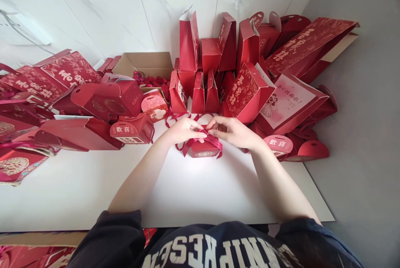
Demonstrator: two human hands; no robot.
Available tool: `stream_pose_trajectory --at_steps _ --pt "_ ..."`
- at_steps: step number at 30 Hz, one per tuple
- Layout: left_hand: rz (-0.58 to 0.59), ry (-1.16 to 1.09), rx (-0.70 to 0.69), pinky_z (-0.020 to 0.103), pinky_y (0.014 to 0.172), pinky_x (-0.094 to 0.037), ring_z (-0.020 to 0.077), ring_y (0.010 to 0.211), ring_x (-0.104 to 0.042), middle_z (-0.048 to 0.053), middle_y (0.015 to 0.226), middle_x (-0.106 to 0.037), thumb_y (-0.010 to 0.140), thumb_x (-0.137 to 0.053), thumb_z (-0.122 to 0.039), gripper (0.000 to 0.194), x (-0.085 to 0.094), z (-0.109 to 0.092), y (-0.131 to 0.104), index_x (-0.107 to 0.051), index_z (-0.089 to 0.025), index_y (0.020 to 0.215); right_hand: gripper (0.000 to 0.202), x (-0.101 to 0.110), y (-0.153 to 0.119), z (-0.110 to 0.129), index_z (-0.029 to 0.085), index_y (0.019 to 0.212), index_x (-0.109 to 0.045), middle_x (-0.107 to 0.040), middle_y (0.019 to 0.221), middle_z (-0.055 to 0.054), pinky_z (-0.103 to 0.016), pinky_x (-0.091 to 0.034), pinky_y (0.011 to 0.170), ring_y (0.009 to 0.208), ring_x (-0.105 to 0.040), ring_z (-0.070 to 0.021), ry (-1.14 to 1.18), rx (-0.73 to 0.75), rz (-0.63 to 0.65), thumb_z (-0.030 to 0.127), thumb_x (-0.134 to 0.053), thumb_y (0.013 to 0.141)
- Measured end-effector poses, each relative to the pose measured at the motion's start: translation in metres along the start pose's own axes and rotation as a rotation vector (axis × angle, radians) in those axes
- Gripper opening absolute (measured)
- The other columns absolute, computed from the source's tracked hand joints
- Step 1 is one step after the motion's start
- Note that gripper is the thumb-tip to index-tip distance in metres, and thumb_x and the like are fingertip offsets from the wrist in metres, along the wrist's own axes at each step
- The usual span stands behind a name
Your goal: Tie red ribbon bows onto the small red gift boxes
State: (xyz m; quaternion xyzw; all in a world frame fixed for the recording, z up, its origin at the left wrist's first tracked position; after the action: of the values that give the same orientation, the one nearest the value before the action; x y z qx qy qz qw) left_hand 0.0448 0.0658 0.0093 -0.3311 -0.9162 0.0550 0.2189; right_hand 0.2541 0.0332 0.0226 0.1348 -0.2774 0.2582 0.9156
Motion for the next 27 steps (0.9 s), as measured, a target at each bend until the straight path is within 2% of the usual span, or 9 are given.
stream_pose_trajectory --at_steps 3,6,13,19,22,25,27 --pt "0.003 -0.010 0.015 0.031 0.081 -0.054 0.0198 0.080 -0.072 0.006 0.078 -0.077 0.076 -0.075 -0.035 0.023 -0.001 -0.001 0.000 -0.075 -0.016 0.088 0.016 -0.002 0.002 -0.003 0.019 0.092 -0.069 -0.069 0.091 -0.003 -0.028 -0.043 0.072 0.077 -0.060 -0.0161 -0.088 -0.028 -0.102 0.027 -0.056 0.091" --pt "-0.006 -0.018 0.020 0.032 0.080 -0.055 0.0209 0.080 -0.073 0.007 0.078 -0.077 0.075 -0.076 -0.033 0.023 -0.002 0.000 0.000 -0.073 -0.015 0.088 0.014 -0.008 0.005 -0.007 0.019 0.089 -0.072 -0.071 0.090 -0.004 -0.028 -0.043 0.074 0.079 -0.062 -0.0172 -0.114 -0.005 -0.099 0.023 -0.058 0.089" --pt "-0.011 -0.098 0.019 0.033 0.073 -0.056 0.0214 0.076 -0.073 0.007 0.075 -0.075 0.073 -0.079 -0.030 0.024 -0.004 0.004 0.002 -0.064 -0.015 0.084 0.014 -0.014 0.006 -0.004 0.019 0.078 -0.069 -0.068 0.077 -0.001 -0.026 -0.040 0.066 0.067 -0.058 -0.0146 -0.156 0.025 -0.128 0.020 -0.057 0.086" --pt "0.046 -0.181 -0.055 0.034 0.077 -0.055 0.0192 0.077 -0.072 0.005 0.074 -0.073 0.082 -0.070 -0.038 0.026 -0.001 0.005 0.001 -0.059 -0.015 0.085 0.005 -0.011 0.006 -0.005 0.019 0.074 -0.060 -0.061 0.074 0.000 -0.025 -0.040 0.064 0.066 -0.054 -0.0141 -0.143 -0.014 -0.152 0.016 -0.058 0.077" --pt "0.057 -0.182 -0.056 0.035 0.077 -0.055 0.0191 0.076 -0.072 0.006 0.075 -0.073 0.083 -0.069 -0.041 0.028 0.000 0.006 0.001 -0.059 -0.015 0.085 0.008 -0.008 0.006 -0.007 0.019 0.077 -0.060 -0.063 0.079 0.000 -0.026 -0.040 0.068 0.069 -0.054 -0.0144 -0.112 -0.021 -0.140 0.020 -0.055 0.083" --pt "0.062 -0.182 -0.065 0.034 0.076 -0.054 0.0192 0.077 -0.071 0.005 0.076 -0.073 0.083 -0.069 -0.041 0.028 0.000 0.004 0.000 -0.057 -0.016 0.085 0.023 -0.008 0.007 -0.009 0.019 0.080 -0.063 -0.063 0.079 0.000 -0.026 -0.040 0.068 0.070 -0.054 -0.0145 -0.035 -0.063 -0.079 0.033 -0.049 0.092" --pt "0.054 -0.161 -0.071 0.033 0.075 -0.053 0.0187 0.076 -0.071 0.005 0.076 -0.073 0.084 -0.068 -0.041 0.027 0.000 0.003 -0.001 -0.056 -0.016 0.084 0.028 -0.009 0.008 -0.011 0.019 0.082 -0.065 -0.063 0.078 0.000 -0.026 -0.040 0.067 0.069 -0.054 -0.0146 0.006 -0.092 -0.057 0.039 -0.050 0.093"
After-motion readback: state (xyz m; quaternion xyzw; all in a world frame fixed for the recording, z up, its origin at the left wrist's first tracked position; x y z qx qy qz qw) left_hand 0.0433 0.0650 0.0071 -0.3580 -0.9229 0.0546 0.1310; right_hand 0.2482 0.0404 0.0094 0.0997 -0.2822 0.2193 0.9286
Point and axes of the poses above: each hand's wrist, its own y-axis towards the middle knuckle, its own x-axis out of the back of the hand, z = x × y, the point moved 1 cm from there along y, towards the middle knuckle
